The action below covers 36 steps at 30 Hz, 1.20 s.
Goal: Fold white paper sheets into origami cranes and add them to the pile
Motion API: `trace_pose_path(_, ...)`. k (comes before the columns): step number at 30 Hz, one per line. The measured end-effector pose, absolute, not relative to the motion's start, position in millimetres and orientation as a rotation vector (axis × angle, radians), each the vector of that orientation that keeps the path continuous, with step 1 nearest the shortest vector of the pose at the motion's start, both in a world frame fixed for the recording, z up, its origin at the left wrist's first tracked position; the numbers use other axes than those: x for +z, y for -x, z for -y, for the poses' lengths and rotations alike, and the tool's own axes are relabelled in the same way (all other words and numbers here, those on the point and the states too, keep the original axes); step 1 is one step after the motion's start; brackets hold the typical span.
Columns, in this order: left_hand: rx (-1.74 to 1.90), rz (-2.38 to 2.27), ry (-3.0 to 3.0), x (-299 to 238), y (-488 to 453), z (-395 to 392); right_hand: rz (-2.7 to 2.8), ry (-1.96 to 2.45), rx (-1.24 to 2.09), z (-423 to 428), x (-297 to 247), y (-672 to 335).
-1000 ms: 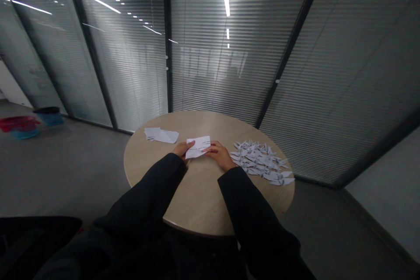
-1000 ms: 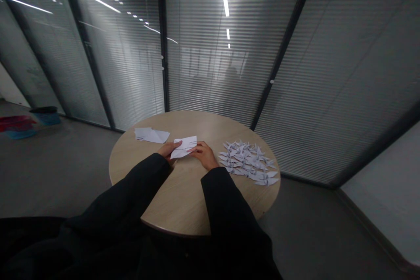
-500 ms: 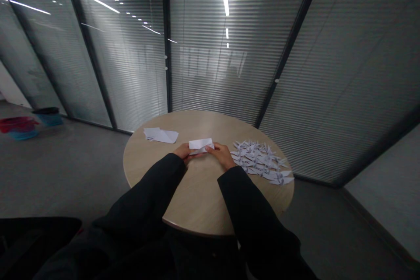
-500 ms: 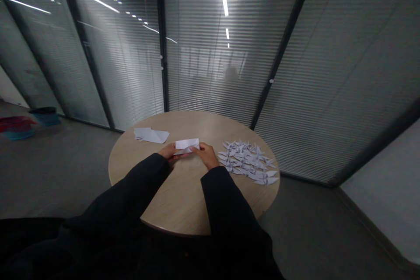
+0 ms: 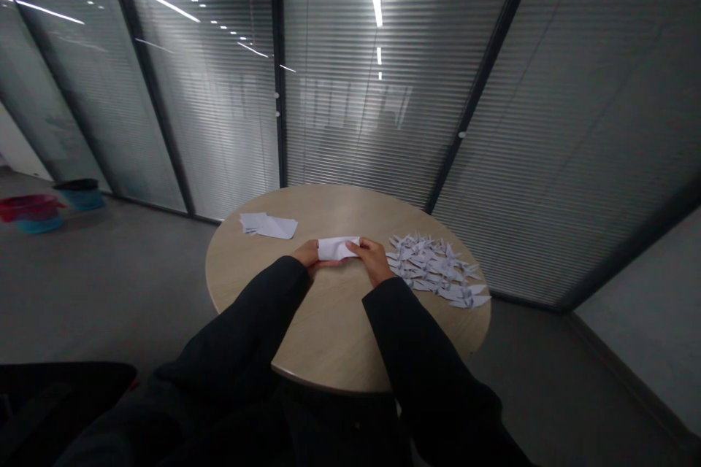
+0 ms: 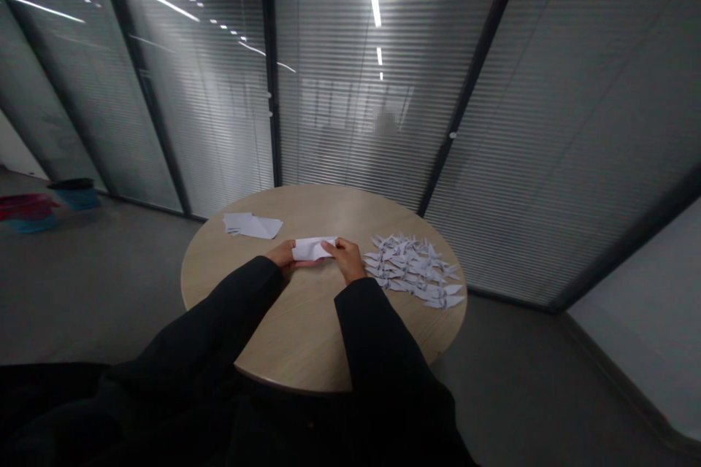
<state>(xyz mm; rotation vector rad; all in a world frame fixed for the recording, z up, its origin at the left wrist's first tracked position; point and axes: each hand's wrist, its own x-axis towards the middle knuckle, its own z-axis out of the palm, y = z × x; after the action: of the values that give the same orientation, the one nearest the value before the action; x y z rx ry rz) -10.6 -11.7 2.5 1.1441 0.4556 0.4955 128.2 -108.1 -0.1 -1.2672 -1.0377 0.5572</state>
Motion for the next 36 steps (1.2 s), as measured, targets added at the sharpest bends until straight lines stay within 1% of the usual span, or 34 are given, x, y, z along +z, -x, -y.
trace_pose_path(5, 0.552, -0.467, -1.092, 0, 9, 6, 0.996, 1.239, 0.564, 109, 2, -128)
trace_pose_path(11, 0.62, -0.511, -0.96, -1, 10, -4, 1.151, 1.221, 0.715, 114, 8, -123)
trace_pose_path(15, 0.585, -0.498, -0.929, 0, 12, -3, 1.244, 1.261, 0.645, 115, 8, -123)
trace_pose_path(20, 0.506, -0.492, -0.879, 6, 11, 4, 1.112, 1.304, 0.604, 109, 2, -128)
trace_pose_path(26, 0.631, -0.463, -1.007, 9, 12, 7, 0.911, 1.16, 0.661, 107, -1, -128)
trace_pose_path(36, 0.697, -0.217, -1.201, 2, 8, 9, 0.816, 1.174, 0.597, 104, -1, -132)
